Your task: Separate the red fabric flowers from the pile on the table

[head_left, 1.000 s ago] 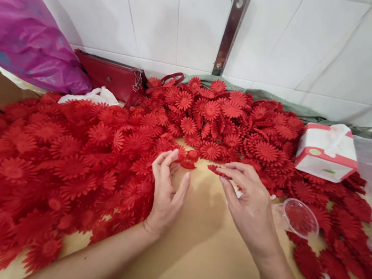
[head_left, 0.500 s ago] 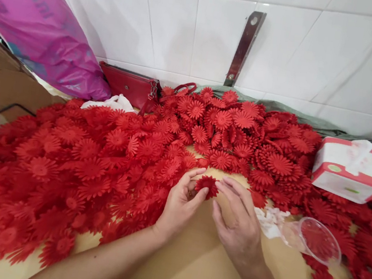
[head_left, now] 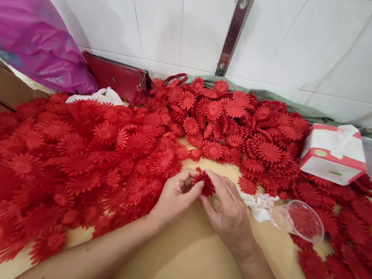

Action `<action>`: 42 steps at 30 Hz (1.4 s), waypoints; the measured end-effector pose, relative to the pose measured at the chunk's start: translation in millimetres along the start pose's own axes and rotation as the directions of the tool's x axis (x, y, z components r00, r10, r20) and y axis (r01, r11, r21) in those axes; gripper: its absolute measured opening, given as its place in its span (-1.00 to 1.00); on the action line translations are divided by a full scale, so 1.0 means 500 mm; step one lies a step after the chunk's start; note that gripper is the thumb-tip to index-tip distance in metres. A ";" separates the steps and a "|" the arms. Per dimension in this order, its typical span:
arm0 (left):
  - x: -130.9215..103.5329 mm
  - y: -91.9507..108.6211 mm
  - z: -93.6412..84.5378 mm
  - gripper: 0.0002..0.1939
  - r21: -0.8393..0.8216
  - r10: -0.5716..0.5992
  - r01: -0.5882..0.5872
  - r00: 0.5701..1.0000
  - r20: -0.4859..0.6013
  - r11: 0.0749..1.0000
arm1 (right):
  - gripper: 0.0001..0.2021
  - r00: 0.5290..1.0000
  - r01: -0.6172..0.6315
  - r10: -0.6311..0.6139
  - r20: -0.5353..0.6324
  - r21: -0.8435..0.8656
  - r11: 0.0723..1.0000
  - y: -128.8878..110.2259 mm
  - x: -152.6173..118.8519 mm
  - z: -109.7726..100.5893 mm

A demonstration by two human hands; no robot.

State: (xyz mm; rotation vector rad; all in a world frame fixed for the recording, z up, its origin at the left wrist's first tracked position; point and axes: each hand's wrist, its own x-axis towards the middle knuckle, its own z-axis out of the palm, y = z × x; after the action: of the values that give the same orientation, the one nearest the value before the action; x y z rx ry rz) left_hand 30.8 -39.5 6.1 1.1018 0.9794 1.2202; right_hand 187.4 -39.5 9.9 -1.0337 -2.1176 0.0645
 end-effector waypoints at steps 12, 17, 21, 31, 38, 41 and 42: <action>0.000 -0.021 0.002 -0.70 0.115 0.112 -0.127 0.985 0.135 0.985 | -0.78 0.973 -0.211 0.227 -0.038 0.241 0.947 0.026 -0.006 0.013; 0.004 -0.038 0.001 -0.69 0.196 0.172 -0.190 0.979 0.106 0.962 | -0.75 0.974 -0.207 0.227 -0.016 0.352 0.913 0.029 -0.002 0.008; 0.003 -0.034 0.000 -0.71 0.254 0.202 -0.218 0.975 0.086 0.942 | -0.72 0.980 -0.183 0.197 -0.014 0.321 0.929 0.029 -0.002 0.006; 0.005 -0.027 -0.007 -0.76 0.213 0.233 -0.248 0.968 0.091 0.945 | -0.37 0.980 -0.164 0.124 0.153 0.291 0.942 0.034 -0.013 -0.011; 0.002 -0.027 -0.006 -0.75 0.223 0.207 -0.234 0.969 0.135 0.946 | -0.22 0.977 -0.126 0.063 0.203 0.319 0.939 0.045 -0.008 -0.017; 0.000 -0.027 -0.002 -0.75 0.247 0.195 -0.229 0.969 0.154 0.941 | -0.26 0.975 -0.110 0.034 0.219 0.341 0.934 0.045 -0.008 -0.018; -0.001 -0.028 -0.001 -0.74 0.269 0.191 -0.230 0.968 0.164 0.935 | -0.28 0.974 -0.099 0.021 0.224 0.339 0.936 0.045 -0.009 -0.017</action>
State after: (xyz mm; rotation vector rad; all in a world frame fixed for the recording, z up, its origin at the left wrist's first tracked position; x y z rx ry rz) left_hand 33.0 -40.0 -7.9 1.5326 0.9710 1.1788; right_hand 209.5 -29.8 5.3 -0.9081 -2.1622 0.5881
